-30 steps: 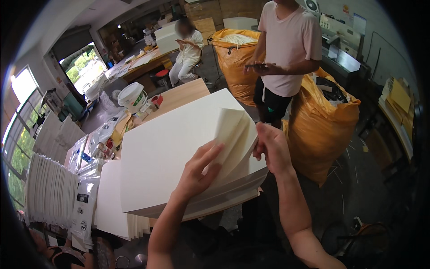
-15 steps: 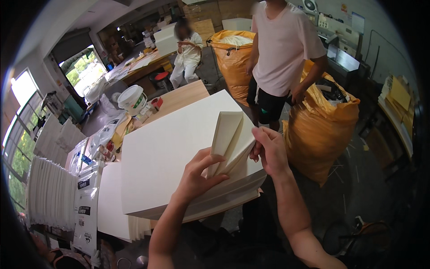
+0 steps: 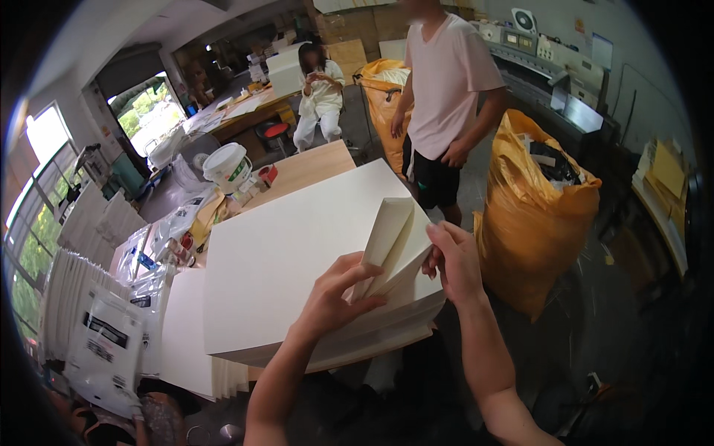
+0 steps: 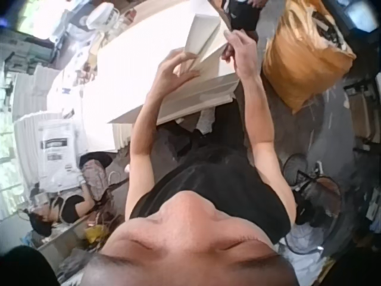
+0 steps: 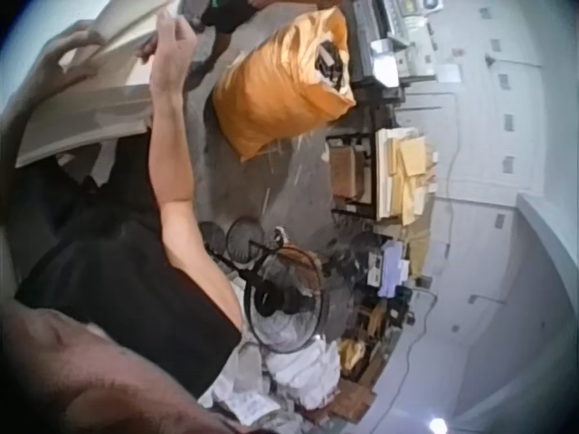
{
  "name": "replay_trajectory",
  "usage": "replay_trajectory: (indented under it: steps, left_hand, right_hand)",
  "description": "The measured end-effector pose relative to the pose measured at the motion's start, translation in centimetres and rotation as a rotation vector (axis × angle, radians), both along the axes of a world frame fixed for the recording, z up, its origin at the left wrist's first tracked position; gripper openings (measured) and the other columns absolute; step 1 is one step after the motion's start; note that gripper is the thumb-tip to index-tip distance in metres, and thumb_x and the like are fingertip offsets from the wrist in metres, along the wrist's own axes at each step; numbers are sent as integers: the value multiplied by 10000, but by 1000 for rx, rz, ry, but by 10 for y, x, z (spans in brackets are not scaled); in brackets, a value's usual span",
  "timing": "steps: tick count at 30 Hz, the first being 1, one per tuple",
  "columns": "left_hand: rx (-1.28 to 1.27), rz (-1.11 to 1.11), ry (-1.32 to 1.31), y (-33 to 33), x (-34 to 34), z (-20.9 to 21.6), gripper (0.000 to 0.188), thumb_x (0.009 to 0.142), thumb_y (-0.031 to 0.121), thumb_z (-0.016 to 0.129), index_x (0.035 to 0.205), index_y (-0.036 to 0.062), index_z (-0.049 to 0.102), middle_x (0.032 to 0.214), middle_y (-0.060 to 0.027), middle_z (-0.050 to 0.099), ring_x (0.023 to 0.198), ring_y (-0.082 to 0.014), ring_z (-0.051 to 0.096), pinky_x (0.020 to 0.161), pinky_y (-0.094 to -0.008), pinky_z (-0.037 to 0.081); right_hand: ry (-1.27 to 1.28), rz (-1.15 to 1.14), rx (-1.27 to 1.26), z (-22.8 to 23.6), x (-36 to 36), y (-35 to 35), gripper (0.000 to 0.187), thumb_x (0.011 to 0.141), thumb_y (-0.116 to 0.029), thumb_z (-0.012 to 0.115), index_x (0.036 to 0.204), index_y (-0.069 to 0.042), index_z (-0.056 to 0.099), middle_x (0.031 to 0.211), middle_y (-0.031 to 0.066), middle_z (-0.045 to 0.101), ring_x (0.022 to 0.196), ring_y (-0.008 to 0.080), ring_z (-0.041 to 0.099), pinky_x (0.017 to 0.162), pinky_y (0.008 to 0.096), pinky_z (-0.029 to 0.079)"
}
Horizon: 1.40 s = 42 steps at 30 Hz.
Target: The person separates individual sheets from a large stack of white boards, fans them out to check for separation, and moves small batches from one stack to another on a workbench.
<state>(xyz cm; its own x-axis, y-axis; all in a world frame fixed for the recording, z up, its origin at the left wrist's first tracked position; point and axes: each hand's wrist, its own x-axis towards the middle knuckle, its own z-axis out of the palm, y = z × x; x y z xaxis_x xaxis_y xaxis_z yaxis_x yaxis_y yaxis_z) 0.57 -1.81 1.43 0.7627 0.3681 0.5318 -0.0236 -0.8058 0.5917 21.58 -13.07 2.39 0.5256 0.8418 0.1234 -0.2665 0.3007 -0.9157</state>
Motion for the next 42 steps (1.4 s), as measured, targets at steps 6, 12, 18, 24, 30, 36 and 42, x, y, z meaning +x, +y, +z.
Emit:
replay_trajectory:
  steps: [6,12,18,24,30,36,42]
  left_hand:
    - [-49,-4,-17,0,2,-2,521,731,78,915,1206,127,707,1336,-126,656,1238,-325,635,1008,-433,554]
    - [220,-13,70,-2,2,-4,665,740,154,913,1354,176,658,1437,-144,596,1217,-330,652,1001,-430,564]
    - [426,52,259,-13,7,0,767,750,194,881,1455,182,577,1518,-145,542,1133,-330,700,928,-431,594]
    - [372,112,252,-1,19,-8,671,807,255,842,1408,86,595,1275,-153,701,1129,-341,695,932,-427,580]
    - [525,99,176,5,18,-14,642,843,314,816,1398,73,602,1231,-146,715,1155,-345,683,931,-434,575]
    - [316,137,125,-6,19,-6,529,942,192,708,1457,182,584,1437,-194,595,1156,-359,695,877,-440,602]
    - [293,42,53,2,22,-6,412,899,-54,648,1221,188,733,1453,-210,579,1062,-394,735,880,-420,620]
  right_hand:
    - [-805,-696,130,-50,-1,-29,335,972,-308,695,805,-81,514,755,73,555,672,200,563,616,326,418]
    - [-1446,-189,57,-42,-22,-40,348,866,-255,734,1177,-105,682,1195,159,652,1213,381,560,1069,513,407]
    - [-1314,79,-174,-51,-17,-46,336,842,-224,729,1141,-72,739,1191,191,682,1203,380,591,1037,501,459]
    - [-1140,-62,-6,-58,-18,-38,240,862,-173,703,1030,-3,722,959,171,721,1017,337,681,982,452,495]
    - [-1089,-580,-273,-55,16,-65,314,950,-235,710,778,7,609,883,174,710,860,347,701,742,453,554]
    - [-1101,-244,-433,-11,29,-55,427,1005,-323,685,761,12,578,633,162,559,589,240,601,571,392,477]
    - [-128,-88,-55,-24,11,-14,437,1008,-313,668,700,-83,461,633,-14,536,544,71,519,479,270,369]
